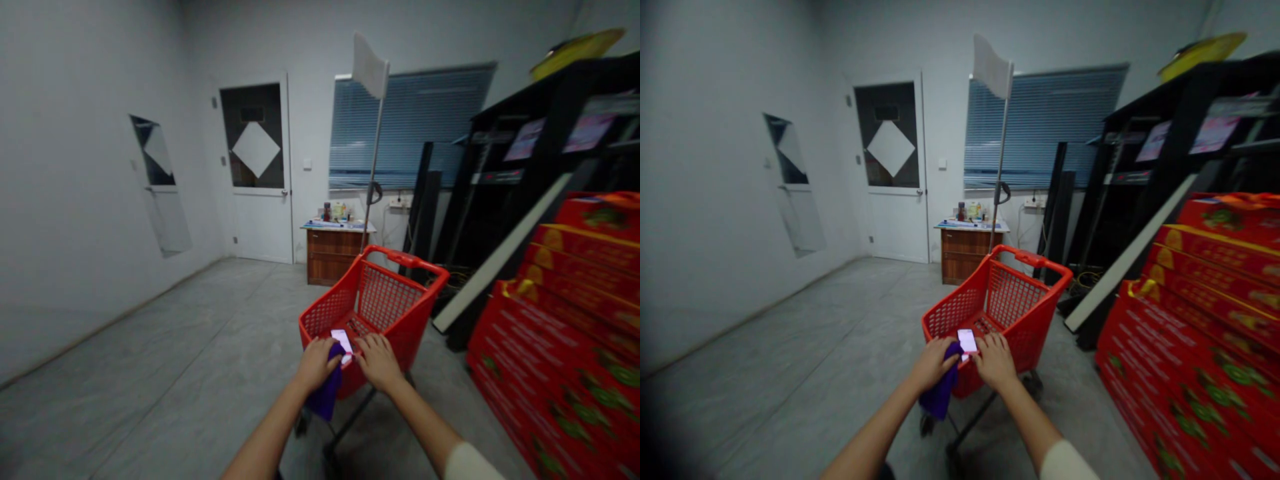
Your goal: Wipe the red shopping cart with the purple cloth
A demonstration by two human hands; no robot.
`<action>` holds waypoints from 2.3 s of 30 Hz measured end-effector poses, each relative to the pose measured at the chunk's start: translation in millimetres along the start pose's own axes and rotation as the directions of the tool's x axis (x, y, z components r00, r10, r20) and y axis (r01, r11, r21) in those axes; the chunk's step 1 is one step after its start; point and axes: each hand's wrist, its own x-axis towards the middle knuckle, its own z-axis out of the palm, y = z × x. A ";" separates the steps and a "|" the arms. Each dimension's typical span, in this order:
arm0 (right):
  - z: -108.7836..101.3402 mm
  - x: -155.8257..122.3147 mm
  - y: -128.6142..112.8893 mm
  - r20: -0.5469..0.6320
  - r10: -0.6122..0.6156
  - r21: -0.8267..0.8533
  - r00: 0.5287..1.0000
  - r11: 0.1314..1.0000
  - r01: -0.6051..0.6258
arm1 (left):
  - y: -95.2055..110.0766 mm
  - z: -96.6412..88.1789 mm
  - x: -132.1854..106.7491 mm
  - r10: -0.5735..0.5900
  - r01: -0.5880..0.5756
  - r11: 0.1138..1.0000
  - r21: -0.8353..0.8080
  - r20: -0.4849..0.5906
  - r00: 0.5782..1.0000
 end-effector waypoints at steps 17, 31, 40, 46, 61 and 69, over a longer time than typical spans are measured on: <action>-3.9 20.0 -20.2 -0.022 0.005 -0.029 1.000 1.000 -0.005 | -27.6 -21.0 -12.1 -0.193 0.190 0.980 -0.055 -0.068 0.979; 2.7 26.2 -31.5 -0.010 0.020 0.049 1.000 0.999 -0.019 | -18.0 -14.5 4.9 -0.315 0.339 0.934 0.115 -0.184 0.931; 7.2 28.7 -45.1 -0.050 0.065 0.003 0.997 0.998 -0.065 | -4.0 -1.1 11.2 -0.355 0.397 0.911 0.114 -0.276 0.893; -11.6 31.5 -15.4 -0.035 0.044 -0.099 0.998 0.994 -0.047 | -26.7 -5.0 4.8 -0.222 0.239 0.970 0.055 -0.210 0.952; -17.9 25.6 -5.1 -0.039 0.092 -0.145 0.995 0.985 -0.097 | 12.6 -5.3 32.3 -0.221 0.230 0.971 0.071 -0.110 0.969; -14.3 23.9 -15.8 -0.069 0.126 -0.100 0.990 0.986 -0.133 | -1.7 -14.7 21.1 -0.448 0.483 0.866 0.132 -0.225 0.865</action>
